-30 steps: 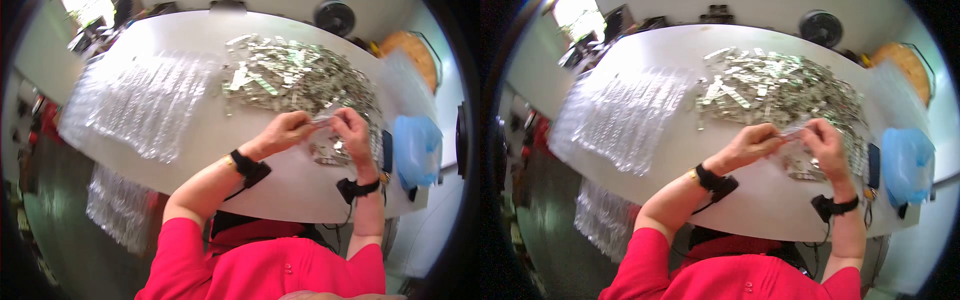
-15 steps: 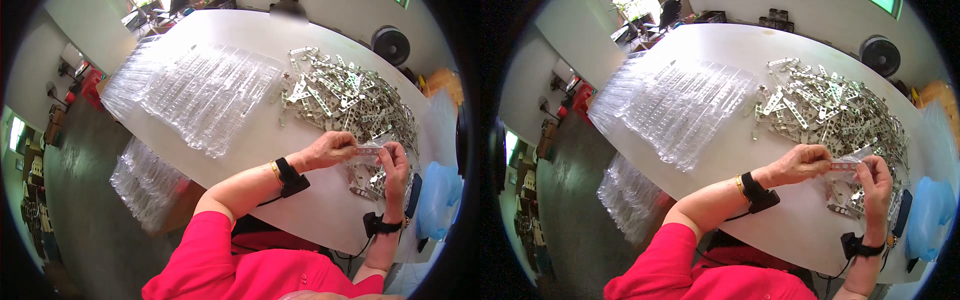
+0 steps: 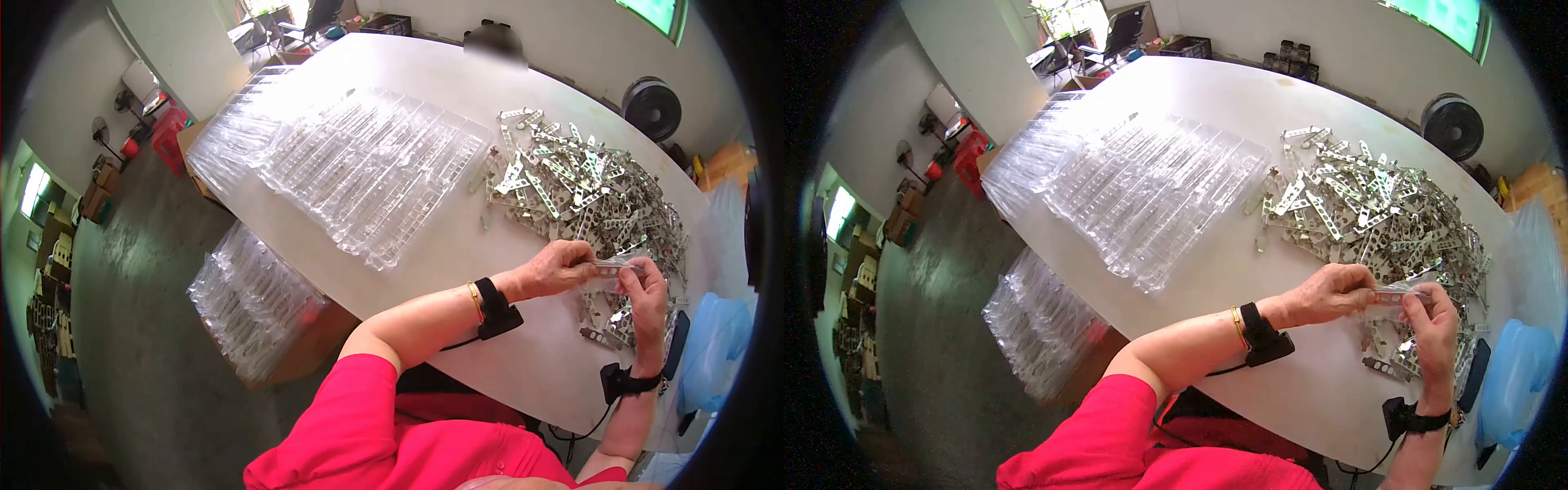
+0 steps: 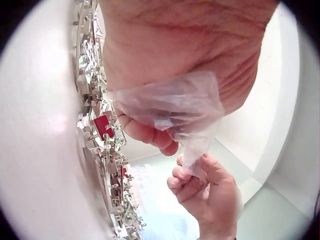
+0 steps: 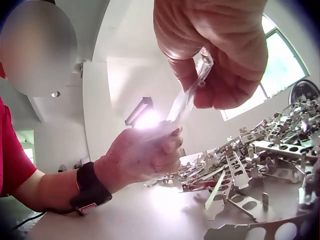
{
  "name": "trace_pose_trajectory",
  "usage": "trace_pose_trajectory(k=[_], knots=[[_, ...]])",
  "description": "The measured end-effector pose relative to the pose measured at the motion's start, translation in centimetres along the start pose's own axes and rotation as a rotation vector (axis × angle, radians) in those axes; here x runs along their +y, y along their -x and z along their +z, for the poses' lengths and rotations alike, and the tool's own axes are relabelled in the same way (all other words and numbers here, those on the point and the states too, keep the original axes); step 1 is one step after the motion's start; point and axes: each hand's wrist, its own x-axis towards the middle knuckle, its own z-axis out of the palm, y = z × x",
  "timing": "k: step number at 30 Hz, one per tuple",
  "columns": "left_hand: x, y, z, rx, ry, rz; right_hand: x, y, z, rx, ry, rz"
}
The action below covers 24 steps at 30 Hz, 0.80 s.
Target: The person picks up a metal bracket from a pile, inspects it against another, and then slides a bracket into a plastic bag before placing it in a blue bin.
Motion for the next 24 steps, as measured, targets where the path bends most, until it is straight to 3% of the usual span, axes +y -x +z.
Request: trace_pose_trajectory(k=[4,13,19,21,24], knots=[[-0.9,-0.3,-0.1,-0.001,0.091,-0.014,0.3,0.0,0.1,0.010,-0.025,0.005],[-0.2,-0.2,-0.9,0.049,-0.008,-0.081,1.6,0.1,-1.3,0.065,-0.053,-0.031],[-0.3,-0.1,-1.5,0.060,0.119,-0.121,2.7,-0.1,-2.1,0.084,-0.048,-0.026],[-1.4,-0.4,-1.4,0.180,0.016,-0.009,2.9,0.1,-2.5,0.094,-0.034,-0.009],[-1.1,-0.4,-1.5,0.273,-0.015,-0.055,3.3,-0.2,-2.2,0.115,-0.071,0.024]])
